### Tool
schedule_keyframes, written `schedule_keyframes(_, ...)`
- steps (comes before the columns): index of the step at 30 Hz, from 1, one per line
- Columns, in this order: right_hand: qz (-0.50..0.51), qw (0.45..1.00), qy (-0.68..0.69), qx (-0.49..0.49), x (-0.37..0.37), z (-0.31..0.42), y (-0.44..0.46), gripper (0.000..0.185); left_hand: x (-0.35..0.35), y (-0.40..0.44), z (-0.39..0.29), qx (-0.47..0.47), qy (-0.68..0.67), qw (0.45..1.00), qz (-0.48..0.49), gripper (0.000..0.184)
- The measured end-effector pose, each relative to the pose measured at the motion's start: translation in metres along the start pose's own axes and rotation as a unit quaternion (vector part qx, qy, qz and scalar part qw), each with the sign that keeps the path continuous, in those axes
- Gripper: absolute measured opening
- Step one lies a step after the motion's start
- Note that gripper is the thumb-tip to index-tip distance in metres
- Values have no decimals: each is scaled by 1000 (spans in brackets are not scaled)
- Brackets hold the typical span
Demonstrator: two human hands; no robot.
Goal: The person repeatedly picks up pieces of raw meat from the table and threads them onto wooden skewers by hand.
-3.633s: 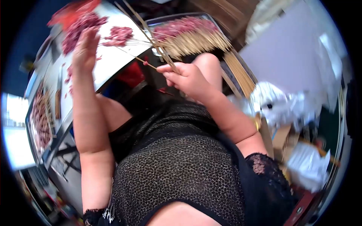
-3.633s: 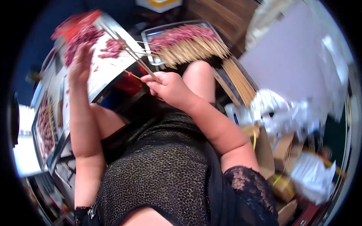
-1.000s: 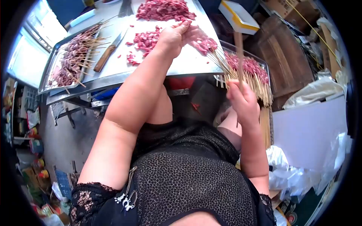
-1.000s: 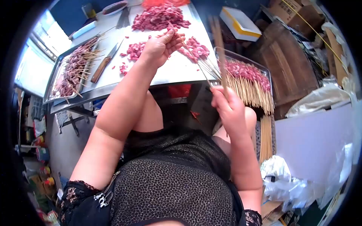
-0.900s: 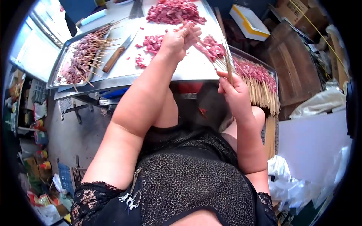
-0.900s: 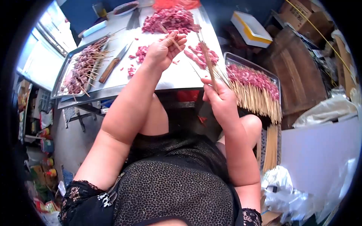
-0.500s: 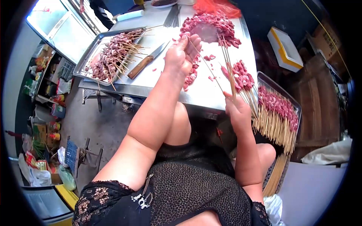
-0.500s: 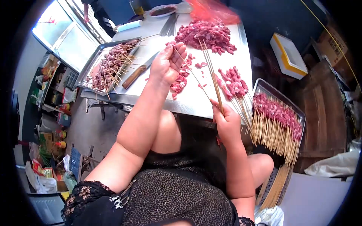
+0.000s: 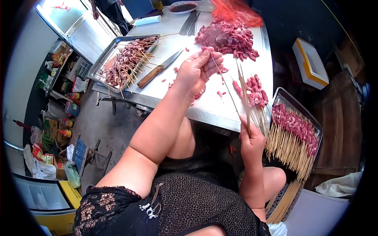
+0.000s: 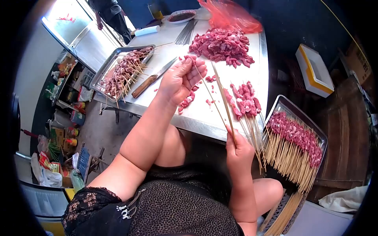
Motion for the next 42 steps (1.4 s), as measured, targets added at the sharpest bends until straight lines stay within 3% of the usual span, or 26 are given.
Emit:
schedule_keyframes(5,-23,996,-60,58,14,4,-6,21,-10,-10,1,26,55,998,21,20)
schedule_keyframes(7,-1,1000,-31,-5,17,5,-8,21,-12,-13,6,32,52,998,30,20)
schedule_keyframes(9,-16,999,-24,34,15,-4,-12,21,-15,-15,9,35,47,997,44,20)
schedule_keyframes(17,5,999,27,-21,13,-8,-21,23,-18,-25,16,82,59,990,99,22)
schedule_keyframes(23,58,971,210,-93,4,-19,-28,22,-28,-48,30,133,95,976,144,23)
schedule_keyframes(29,111,943,266,-163,-10,-23,-32,24,-25,-82,62,171,205,958,99,26)
schedule_keyframes(33,99,946,265,-159,-14,-19,-30,23,-12,-91,62,163,281,936,131,24)
schedule_keyframes(35,82,953,253,-147,-12,-15,-29,23,-3,-73,19,10,562,806,186,24)
schedule_keyframes(37,83,948,269,-146,-11,-16,-27,23,27,-52,-34,44,644,764,-8,22)
schedule_keyframes(39,75,955,257,-125,-11,-24,-24,23,53,-25,-68,-96,776,622,-52,20)
schedule_keyframes(40,83,947,281,-128,-14,-30,-23,23,60,-15,-69,-97,777,620,-52,20)
schedule_keyframes(42,86,948,279,-127,-19,-32,-22,22,78,-2,-57,7,876,482,-29,18)
Point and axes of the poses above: each hand's wrist, its own y-axis towards the middle knuckle, its own x-axis out of the back of the hand, z = x × y, the point moved 7 cm from there along y, towards the middle knuckle
